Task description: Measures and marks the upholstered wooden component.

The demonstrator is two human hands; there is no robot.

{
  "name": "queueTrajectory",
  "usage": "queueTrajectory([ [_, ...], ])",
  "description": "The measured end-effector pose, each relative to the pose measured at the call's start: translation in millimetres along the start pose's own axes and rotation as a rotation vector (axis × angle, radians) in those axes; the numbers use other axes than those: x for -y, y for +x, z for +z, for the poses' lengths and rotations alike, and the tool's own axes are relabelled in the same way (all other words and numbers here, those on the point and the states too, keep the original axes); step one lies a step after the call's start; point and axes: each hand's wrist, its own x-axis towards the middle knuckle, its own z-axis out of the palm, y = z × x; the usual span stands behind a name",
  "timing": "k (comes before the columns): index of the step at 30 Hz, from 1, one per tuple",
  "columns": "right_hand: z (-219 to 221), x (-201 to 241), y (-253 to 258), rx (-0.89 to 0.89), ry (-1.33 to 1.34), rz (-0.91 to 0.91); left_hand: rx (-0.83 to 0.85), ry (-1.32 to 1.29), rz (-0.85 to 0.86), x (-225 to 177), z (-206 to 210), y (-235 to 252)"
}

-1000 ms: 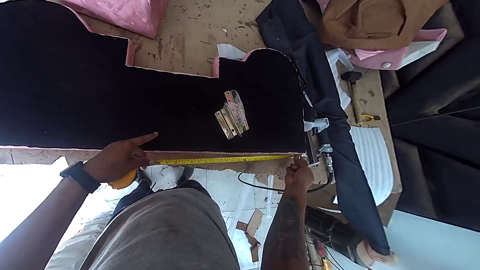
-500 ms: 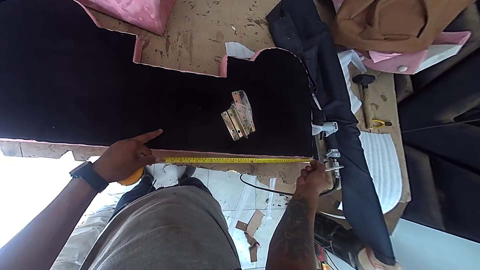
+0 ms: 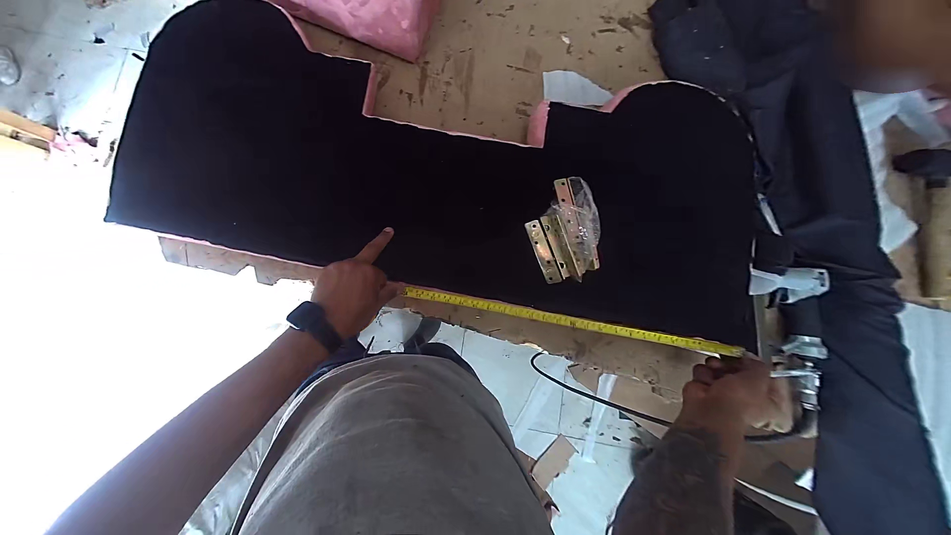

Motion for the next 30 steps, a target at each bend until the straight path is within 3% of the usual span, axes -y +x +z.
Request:
queueTrajectory([
  [12, -10, -1, 0, 0.061, -0.203, -0.018, -0.047, 0.078, -0.015, -2, 20, 0],
  [30, -2, -7, -8, 0.002, -0.097, -0.151, -0.054, -0.116, 0.06, 19, 20, 2],
])
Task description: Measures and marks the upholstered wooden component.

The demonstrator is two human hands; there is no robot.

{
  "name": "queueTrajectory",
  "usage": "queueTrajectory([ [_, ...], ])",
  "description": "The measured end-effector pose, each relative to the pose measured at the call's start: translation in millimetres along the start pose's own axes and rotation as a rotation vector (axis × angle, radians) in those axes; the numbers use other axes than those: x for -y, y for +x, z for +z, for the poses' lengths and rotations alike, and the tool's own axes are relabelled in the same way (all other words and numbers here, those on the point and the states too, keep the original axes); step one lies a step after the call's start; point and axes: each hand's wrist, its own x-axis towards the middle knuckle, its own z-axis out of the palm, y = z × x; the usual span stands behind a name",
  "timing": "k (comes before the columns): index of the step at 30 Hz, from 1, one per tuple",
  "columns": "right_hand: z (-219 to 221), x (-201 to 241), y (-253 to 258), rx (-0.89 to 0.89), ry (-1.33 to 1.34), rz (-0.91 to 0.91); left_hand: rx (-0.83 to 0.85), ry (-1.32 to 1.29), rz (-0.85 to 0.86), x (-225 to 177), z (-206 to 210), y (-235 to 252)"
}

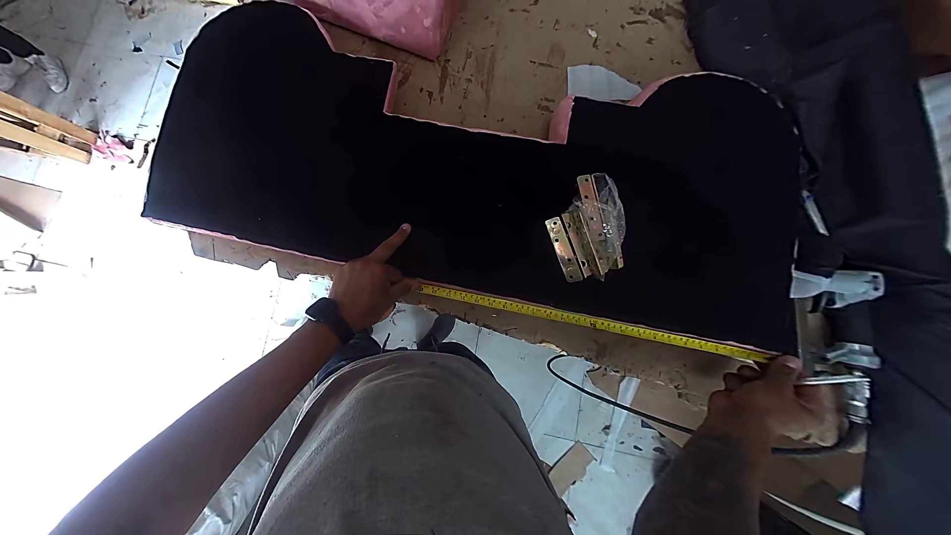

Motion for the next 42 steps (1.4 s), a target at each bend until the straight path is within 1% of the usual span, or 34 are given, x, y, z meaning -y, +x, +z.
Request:
queueTrajectory([
  [2, 6, 6, -7, 0.008, -0.016, -0.019, -0.042, -0.004, 0.017, 0, 0, -4],
  [5, 3, 14, 0, -0.017, -0.094, -0.048, -0.122, -0.012, 0.051, -5, 7, 0],
  [7, 3, 11, 3, -0.024, -0.066, -0.034, -0.178, -0.03, 0.055, -4, 11, 0],
  [9, 6, 7, 5, -0.047, -0.007, -0.017, -0.198, -0.036, 0.051, -2, 14, 0],
  [13, 13, -2, 12, -0.084, 0.035, 0.021, -0.18, -0.026, 0.05, -7, 18, 1],
  [16, 9, -1, 13, -0.065, -0.02, 0.036, -0.187, -0.015, 0.033, -8, 18, 2],
  [20, 4, -7, 11, -0.005, -0.024, 0.046, -0.189, 0.019, 0.014, -7, 21, 0],
  [29, 2, -3, 8, 0.007, 0.015, 0.119, -0.168, -0.004, 0.017, -6, 18, 1],
  [37, 7, 7, -5, 0.023, 0.038, 0.129, -0.159, -0.064, 0.033, -5, 15, -2],
  [40, 2, 9, -5, 0.001, 0.084, 0.141, -0.17, -0.082, 0.044, -6, 16, 1],
  [42, -5, 6, -3, 0.025, 0.115, 0.139, -0.173, -0.08, 0.046, -4, 17, 1],
])
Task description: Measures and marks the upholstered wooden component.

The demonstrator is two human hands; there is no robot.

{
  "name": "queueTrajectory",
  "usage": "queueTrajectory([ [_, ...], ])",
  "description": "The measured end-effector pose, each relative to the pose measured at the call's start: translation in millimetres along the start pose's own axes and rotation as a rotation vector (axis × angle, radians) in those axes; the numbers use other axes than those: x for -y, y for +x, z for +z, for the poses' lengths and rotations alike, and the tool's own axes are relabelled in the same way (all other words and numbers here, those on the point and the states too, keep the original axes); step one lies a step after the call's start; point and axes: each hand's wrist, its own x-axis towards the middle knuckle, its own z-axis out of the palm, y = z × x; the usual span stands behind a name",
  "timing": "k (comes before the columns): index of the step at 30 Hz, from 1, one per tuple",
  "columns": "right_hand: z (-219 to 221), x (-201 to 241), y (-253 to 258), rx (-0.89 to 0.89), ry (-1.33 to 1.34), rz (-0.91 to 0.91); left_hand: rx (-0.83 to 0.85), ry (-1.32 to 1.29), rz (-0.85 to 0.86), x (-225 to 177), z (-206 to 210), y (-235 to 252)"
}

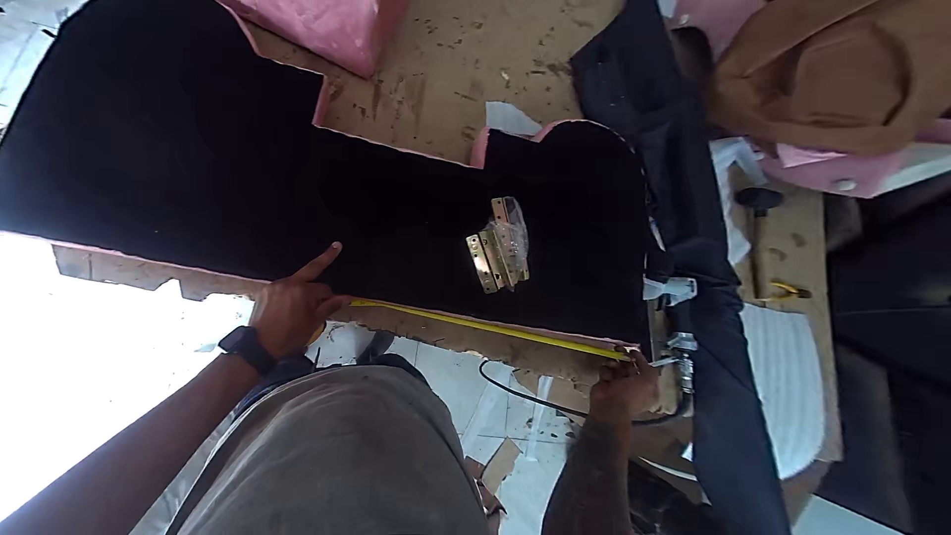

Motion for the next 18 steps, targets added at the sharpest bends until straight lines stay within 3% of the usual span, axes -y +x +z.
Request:
queueTrajectory([
  [3, -9, -7, 5, 0.058, -0.005, -0.08, 0.013, -0.022, 0.02, 2, -3, 1],
  [9, -6, -8, 18, -0.012, -0.135, -0.163, 0.015, -0.081, 0.091, -7, -6, -2],
  [15, 1, -4, 27, -0.065, -0.228, -0.155, 0.123, 0.032, 0.153, -32, 0, -2],
  [18, 6, -6, 34, -0.082, -0.216, -0.128, 0.099, 0.1, 0.132, -47, 1, 1],
])
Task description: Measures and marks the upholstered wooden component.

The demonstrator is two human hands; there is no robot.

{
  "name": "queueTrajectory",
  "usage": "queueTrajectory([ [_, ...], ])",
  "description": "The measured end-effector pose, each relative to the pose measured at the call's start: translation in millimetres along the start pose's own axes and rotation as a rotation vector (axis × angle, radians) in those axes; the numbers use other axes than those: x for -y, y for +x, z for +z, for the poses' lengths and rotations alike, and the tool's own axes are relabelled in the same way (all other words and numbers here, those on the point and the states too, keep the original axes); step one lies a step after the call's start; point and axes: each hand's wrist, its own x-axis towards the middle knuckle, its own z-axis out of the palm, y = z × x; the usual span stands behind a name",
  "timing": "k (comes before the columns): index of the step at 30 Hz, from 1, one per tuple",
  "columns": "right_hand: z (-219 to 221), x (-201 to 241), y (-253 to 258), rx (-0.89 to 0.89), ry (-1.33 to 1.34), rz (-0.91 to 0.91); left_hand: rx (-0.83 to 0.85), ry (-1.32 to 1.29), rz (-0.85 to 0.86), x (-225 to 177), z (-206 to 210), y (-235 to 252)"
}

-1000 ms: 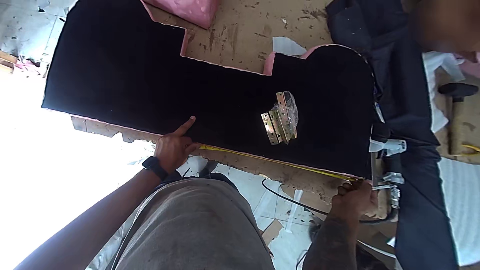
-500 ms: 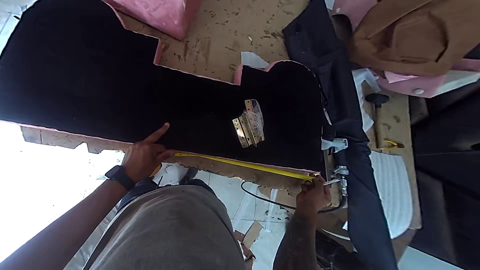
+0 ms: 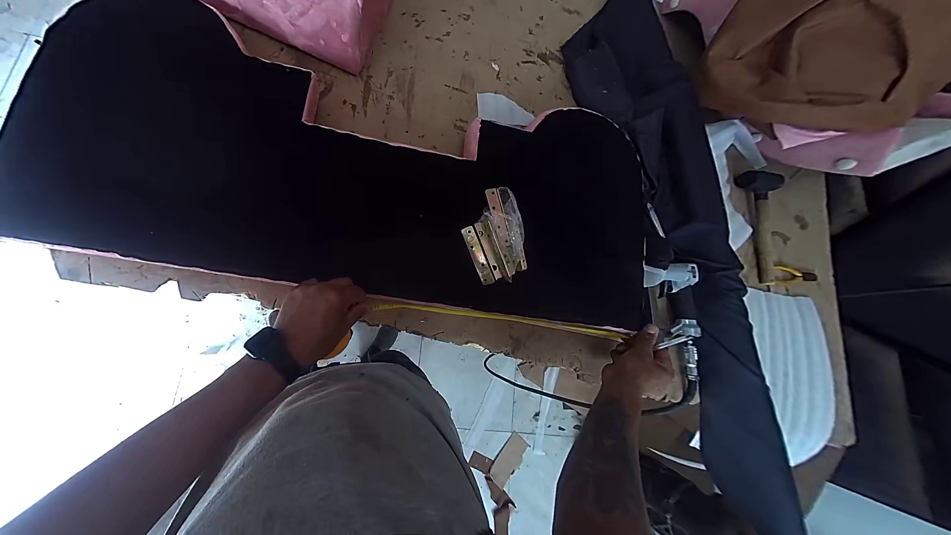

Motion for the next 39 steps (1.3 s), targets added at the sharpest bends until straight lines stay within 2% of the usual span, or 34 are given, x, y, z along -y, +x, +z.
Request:
queueTrajectory([
  [3, 4, 3, -1, -0.01, 0.0, 0.009, -0.06, 0.042, -0.075, -7, 1, 3],
  [7, -1, 5, -1, 0.028, -0.011, -0.036, -0.027, 0.036, -0.188, -7, 9, 6],
  [11, -30, -1, -6, 0.263, 0.063, -0.098, -0.054, -0.019, -0.201, -6, 17, 8],
  [13, -38, -6, -5, 0.314, 0.023, -0.13, -0.055, -0.022, -0.205, -3, 19, 7],
  [23, -34, -13, 4, 0.278, -0.002, -0.125, -0.022, -0.034, -0.277, -13, 12, 8],
  [31, -33, -9, 5, 0.287, 0.013, -0.076, 0.006, -0.019, -0.182, 8, 4, -1],
  [35, -31, -9, 4, 0.287, 0.047, -0.076, -0.087, 0.044, -0.161, 29, -2, -8],
  [39, -31, -7, -1, 0.268, 0.074, -0.071, -0.129, 0.065, -0.136, 33, 2, -1],
])
